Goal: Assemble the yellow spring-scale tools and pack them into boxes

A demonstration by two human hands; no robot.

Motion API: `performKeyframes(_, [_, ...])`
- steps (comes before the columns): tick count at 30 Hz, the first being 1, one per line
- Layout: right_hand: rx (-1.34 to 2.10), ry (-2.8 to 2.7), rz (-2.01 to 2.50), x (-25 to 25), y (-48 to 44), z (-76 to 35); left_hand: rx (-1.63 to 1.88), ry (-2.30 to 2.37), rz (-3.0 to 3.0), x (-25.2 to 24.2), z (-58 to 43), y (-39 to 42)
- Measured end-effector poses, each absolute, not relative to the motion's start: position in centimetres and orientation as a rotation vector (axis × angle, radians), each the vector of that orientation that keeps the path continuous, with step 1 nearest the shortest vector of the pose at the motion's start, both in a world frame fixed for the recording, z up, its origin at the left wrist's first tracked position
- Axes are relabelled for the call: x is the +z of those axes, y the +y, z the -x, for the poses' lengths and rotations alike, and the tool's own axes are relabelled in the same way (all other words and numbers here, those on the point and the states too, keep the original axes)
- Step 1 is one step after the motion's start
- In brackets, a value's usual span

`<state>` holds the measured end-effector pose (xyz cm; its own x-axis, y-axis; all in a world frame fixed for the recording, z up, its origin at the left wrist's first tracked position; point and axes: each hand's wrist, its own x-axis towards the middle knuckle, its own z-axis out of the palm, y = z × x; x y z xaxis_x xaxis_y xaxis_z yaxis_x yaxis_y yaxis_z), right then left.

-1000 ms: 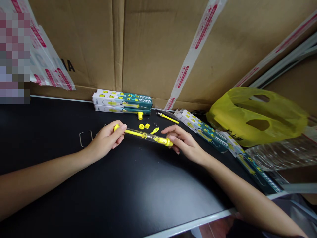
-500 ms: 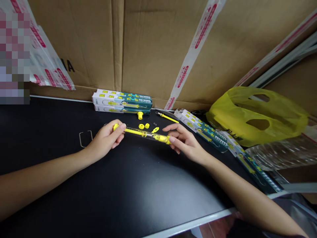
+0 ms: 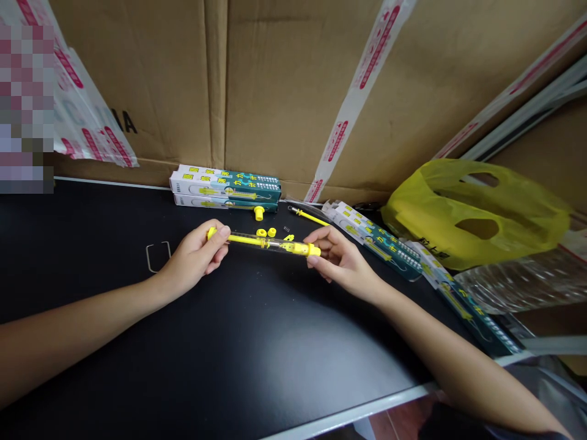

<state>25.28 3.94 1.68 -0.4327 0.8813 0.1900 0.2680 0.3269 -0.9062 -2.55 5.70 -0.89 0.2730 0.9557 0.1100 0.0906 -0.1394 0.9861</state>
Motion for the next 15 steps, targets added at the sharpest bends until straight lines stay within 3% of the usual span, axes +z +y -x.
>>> performKeyframes(15, [0.809,-1.922,1.095,1.19,3.98,-25.45,1.047,1.039,-1.467,-0.24,2.67,5.44])
